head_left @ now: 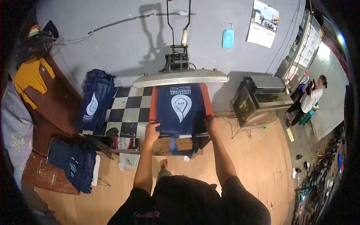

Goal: Apply printed logos to navy blue shirts using a heat press machine.

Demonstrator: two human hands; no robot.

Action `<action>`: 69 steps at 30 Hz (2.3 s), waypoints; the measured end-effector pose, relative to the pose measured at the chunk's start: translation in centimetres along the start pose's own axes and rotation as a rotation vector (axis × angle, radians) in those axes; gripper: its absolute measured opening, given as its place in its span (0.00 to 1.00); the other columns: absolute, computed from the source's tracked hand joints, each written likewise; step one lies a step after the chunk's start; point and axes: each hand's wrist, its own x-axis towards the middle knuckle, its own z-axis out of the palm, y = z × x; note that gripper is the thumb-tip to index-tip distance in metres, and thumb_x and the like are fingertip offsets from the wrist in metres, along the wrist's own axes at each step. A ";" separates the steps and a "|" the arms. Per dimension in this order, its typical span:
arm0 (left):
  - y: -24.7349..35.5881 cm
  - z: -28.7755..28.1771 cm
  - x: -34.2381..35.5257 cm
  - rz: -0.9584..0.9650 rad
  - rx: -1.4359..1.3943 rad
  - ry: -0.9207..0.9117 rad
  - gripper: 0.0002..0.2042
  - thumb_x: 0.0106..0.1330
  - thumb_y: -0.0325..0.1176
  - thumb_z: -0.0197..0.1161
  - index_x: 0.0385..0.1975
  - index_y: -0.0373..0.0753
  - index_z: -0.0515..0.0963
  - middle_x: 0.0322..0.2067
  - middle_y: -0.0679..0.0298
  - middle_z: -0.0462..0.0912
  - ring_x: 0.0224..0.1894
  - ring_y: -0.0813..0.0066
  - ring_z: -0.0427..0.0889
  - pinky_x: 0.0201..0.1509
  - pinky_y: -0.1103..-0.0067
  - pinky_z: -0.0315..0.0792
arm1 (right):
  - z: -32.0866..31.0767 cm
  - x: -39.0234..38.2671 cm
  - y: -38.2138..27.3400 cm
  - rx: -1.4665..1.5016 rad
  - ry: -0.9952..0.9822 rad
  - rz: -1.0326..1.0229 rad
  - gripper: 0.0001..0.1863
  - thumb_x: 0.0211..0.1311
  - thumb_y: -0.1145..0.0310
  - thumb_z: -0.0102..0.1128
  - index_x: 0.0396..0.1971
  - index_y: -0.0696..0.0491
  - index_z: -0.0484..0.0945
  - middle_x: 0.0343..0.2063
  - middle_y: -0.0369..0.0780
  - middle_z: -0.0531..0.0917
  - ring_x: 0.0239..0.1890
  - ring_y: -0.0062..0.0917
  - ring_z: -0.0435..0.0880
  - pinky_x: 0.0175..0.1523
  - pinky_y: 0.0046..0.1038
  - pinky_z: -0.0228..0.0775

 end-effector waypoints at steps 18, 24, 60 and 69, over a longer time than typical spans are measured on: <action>2.6 -0.5 -1.5 -0.118 -0.317 0.112 0.20 0.46 0.18 0.69 0.43 0.38 0.82 0.43 0.52 0.80 0.48 0.55 0.79 0.54 0.71 0.72 | -0.1 -1.8 -0.8 -0.192 -0.003 -0.016 0.16 0.60 0.50 0.58 0.43 0.42 0.78 0.30 0.48 0.84 0.35 0.48 0.83 0.37 0.47 0.75; 2.2 0.3 -2.5 -0.181 -0.213 0.128 0.18 0.46 0.19 0.71 0.40 0.40 0.84 0.46 0.53 0.80 0.50 0.58 0.79 0.55 0.71 0.73 | -0.9 -2.3 -0.9 -0.218 0.001 0.010 0.16 0.61 0.49 0.57 0.40 0.44 0.76 0.30 0.48 0.84 0.34 0.49 0.83 0.36 0.46 0.75; 0.3 -1.6 -4.9 0.101 -0.034 0.035 0.19 0.60 0.26 0.63 0.52 0.47 0.79 0.59 0.56 0.71 0.54 0.54 0.71 0.59 0.68 0.66 | -1.5 -3.7 0.3 -0.124 0.010 -0.142 0.16 0.56 0.55 0.64 0.40 0.46 0.75 0.26 0.46 0.83 0.30 0.45 0.83 0.33 0.44 0.74; -0.8 -0.4 -5.5 0.153 -0.156 0.065 0.20 0.62 0.21 0.58 0.53 0.45 0.78 0.59 0.57 0.73 0.54 0.55 0.71 0.56 0.70 0.67 | -1.1 -5.2 -0.1 -0.155 0.112 -0.099 0.14 0.57 0.55 0.62 0.40 0.45 0.76 0.27 0.46 0.82 0.31 0.43 0.83 0.34 0.44 0.74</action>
